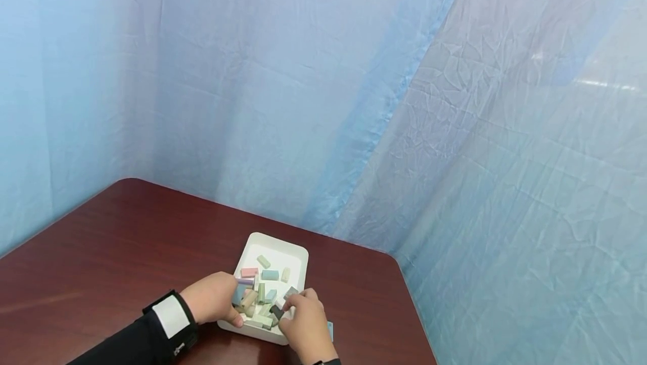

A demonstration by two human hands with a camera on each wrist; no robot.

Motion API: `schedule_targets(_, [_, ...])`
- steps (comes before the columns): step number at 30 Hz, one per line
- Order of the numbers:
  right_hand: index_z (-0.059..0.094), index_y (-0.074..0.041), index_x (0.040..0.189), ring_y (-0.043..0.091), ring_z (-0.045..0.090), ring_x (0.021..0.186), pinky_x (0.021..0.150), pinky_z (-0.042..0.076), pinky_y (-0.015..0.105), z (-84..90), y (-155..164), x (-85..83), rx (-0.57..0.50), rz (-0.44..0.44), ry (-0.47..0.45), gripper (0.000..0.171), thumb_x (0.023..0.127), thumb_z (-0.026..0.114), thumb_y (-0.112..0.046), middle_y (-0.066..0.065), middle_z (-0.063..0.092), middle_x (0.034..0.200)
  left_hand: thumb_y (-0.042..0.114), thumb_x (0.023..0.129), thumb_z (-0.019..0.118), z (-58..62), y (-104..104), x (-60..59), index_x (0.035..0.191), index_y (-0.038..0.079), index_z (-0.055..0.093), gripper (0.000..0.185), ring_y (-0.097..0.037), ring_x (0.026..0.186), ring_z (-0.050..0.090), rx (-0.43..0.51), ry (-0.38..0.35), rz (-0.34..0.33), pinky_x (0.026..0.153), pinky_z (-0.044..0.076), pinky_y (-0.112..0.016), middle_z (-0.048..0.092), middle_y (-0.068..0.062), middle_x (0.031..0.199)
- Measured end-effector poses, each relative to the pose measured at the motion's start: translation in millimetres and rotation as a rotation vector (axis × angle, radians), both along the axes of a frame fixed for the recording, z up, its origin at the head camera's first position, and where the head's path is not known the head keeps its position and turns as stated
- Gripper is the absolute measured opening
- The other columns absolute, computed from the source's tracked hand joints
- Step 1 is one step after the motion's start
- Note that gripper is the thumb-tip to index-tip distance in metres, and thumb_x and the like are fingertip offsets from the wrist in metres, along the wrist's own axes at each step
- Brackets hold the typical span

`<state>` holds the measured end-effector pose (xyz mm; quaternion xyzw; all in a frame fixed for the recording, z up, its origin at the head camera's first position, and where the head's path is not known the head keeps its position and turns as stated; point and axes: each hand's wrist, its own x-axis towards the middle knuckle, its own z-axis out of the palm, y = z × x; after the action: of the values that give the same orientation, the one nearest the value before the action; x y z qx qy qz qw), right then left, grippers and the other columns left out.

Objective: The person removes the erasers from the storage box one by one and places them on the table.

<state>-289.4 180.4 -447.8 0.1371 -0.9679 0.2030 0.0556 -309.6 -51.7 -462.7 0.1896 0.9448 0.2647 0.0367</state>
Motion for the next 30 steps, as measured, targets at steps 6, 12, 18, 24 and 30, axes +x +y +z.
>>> schedule_targets(6, [0.066, -0.017, 0.08, 0.01, 0.044, 0.067, 0.058, 0.038, 0.025, 3.3, 25, -2.0, 0.02, -0.035, 0.023, 0.018, 0.067, 0.064, -0.006, 0.001, 0.05, 0.092, 0.044, 0.062, 0.086, -0.3, 0, -1.6, 0.05, 0.021, 0.048, 0.046, -0.011, 0.048, 0.031, 0.004, 0.003, 0.0, 0.051, 0.029, -0.027, 0.033, 0.009, 0.05])
schedule_targets(12, [0.065, -0.018, 0.077, 0.013, 0.048, 0.074, 0.057, 0.04, 0.025, 3.0, 47, -3.7, 0.029, -0.093, 0.002, 0.013, 0.068, 0.065, -0.008, 0.003, 0.052, 0.094, 0.045, 0.062, 0.085, -1.4, 0, -2.5, 0.051, 0.02, 0.051, 0.044, -0.011, 0.048, 0.033, -0.006, 0.005, 0.008, 0.05, 0.03, -0.028, 0.036, 0.008, 0.051])
schedule_targets(18, [0.064, -0.016, 0.078, 0.017, 0.048, 0.073, 0.057, 0.042, 0.029, -2.6, 70, -7.1, 0.017, -0.169, -0.066, 0.013, 0.068, 0.066, -0.008, 0.006, 0.053, 0.095, 0.044, 0.062, 0.086, 1.9, 1, 0.4, 0.052, 0.019, 0.052, 0.044, -0.012, 0.049, 0.033, -0.006, -0.012, 0.013, 0.051, 0.03, -0.028, 0.037, 0.007, 0.051])
schedule_targets(24, [0.065, -0.014, 0.081, 0.018, 0.048, 0.07, 0.055, 0.043, 0.029, -10.1, 92, -10.9, -0.004, -0.245, -0.109, 0.012, 0.07, 0.068, -0.009, 0.01, 0.055, 0.096, 0.045, 0.062, 0.086, 2.7, 2, 1.5, 0.052, 0.018, 0.052, 0.044, -0.012, 0.049, 0.033, -0.015, -0.004, 0.017, 0.052, 0.03, -0.028, 0.038, 0.007, 0.051])
schedule_targets(30, [0.064, -0.012, 0.075, 0.018, 0.048, 0.071, 0.056, 0.043, 0.03, -16.7, 113, -13.7, 0.01, -0.251, -0.151, 0.007, 0.07, 0.067, -0.008, 0.007, 0.055, 0.086, 0.046, 0.063, 0.085, 1.9, 2, 1.2, 0.053, 0.018, 0.054, 0.043, -0.012, 0.05, 0.033, -0.031, -0.015, 0.021, 0.052, 0.031, -0.029, 0.039, 0.007, 0.052])
